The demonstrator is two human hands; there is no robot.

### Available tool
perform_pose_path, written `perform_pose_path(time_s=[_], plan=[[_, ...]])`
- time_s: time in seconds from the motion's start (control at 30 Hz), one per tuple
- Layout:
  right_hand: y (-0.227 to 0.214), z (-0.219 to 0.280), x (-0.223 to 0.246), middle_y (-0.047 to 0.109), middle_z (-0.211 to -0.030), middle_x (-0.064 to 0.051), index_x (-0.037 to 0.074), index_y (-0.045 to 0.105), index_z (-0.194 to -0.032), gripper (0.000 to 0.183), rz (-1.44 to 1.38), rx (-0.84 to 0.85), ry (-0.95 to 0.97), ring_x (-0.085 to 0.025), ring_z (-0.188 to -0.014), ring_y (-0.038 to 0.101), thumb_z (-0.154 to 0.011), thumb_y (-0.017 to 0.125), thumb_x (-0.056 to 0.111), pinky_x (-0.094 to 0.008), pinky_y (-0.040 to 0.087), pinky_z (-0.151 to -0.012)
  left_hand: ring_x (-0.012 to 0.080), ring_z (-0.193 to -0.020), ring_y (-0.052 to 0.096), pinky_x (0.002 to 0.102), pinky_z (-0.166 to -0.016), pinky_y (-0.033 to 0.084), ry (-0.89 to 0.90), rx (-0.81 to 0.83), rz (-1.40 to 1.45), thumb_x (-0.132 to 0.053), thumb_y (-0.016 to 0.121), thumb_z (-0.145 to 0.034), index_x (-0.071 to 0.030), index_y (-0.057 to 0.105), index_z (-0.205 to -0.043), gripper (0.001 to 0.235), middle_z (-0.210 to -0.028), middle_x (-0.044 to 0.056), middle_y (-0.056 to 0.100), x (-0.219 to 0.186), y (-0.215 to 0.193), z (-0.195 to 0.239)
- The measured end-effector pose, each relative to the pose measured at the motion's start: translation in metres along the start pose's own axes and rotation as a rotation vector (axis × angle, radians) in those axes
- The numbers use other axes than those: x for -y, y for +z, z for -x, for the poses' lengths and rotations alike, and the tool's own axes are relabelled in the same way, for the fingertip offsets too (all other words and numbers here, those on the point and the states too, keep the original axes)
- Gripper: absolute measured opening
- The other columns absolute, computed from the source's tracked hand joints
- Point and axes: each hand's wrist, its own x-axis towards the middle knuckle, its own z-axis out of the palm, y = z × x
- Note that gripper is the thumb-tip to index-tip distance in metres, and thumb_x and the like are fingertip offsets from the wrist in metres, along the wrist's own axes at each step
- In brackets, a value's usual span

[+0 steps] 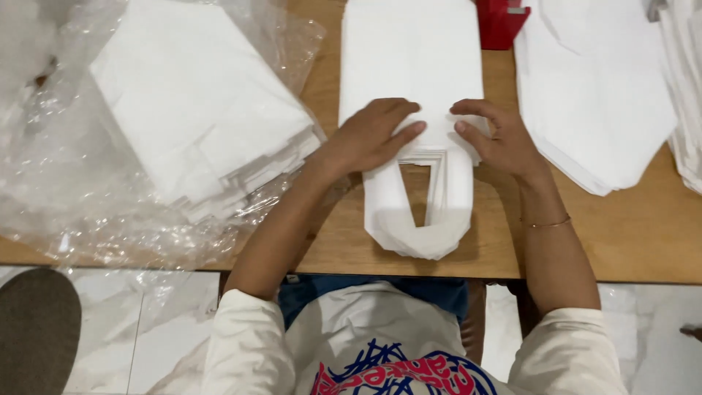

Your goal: Folding and stacking white non-woven bags on a wooden table in a production environment.

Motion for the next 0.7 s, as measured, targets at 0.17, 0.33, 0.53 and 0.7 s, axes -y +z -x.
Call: perform_pose_path(time_s=[0.17,0.33,0.53,0.7], plan=[[-0.013,0.007,0.020,0.055,-0.107,-0.022,-0.004,0.051,-0.112,0.037,0.043,0.194,0.139,-0.037,-0.104,0.049,-0.080,0.059,0.013,-0.047,0.032,-0.093,0.0343,-0.117,0.037,0.043,-0.098,0.024,-0.308,0.240,-0.106,-0.053,0.030,-0.086,-0.005,0.040,-0.124,0.062,-0.119,0.022,0.044,0.016,0.000,0.005],[-0.012,0.009,0.033,0.053,-0.109,-0.023,-0.001,0.051,-0.114,0.039,0.056,0.224,0.231,-0.039,-0.106,0.046,-0.080,0.059,0.016,-0.048,0.030,-0.093,0.0358,-0.119,0.033,0.047,-0.100,0.017,-0.264,0.240,-0.097,-0.044,0.031,-0.087,-0.003,0.041,-0.123,0.055,-0.123,0.023,0.042,0.026,-0.002,0.024],[-0.010,0.009,0.034,0.054,-0.105,-0.024,-0.002,0.052,-0.114,0.039,0.075,0.216,0.200,-0.040,-0.104,0.047,-0.080,0.060,0.015,-0.049,0.031,-0.092,0.0339,-0.116,0.038,0.043,-0.100,0.021,-0.381,0.226,-0.020,-0.023,0.048,-0.075,-0.008,0.044,-0.122,0.050,-0.118,0.019,0.047,0.025,-0.023,0.031],[-0.009,0.010,0.032,0.055,-0.103,-0.023,-0.001,0.052,-0.113,0.039,0.109,0.234,0.179,-0.040,-0.103,0.048,-0.078,0.061,0.016,-0.049,0.033,-0.091,0.0358,-0.110,0.043,0.045,-0.095,0.029,-0.340,0.167,0.024,-0.011,0.053,-0.075,-0.003,0.048,-0.118,0.045,-0.110,0.021,0.052,0.017,-0.027,0.032]])
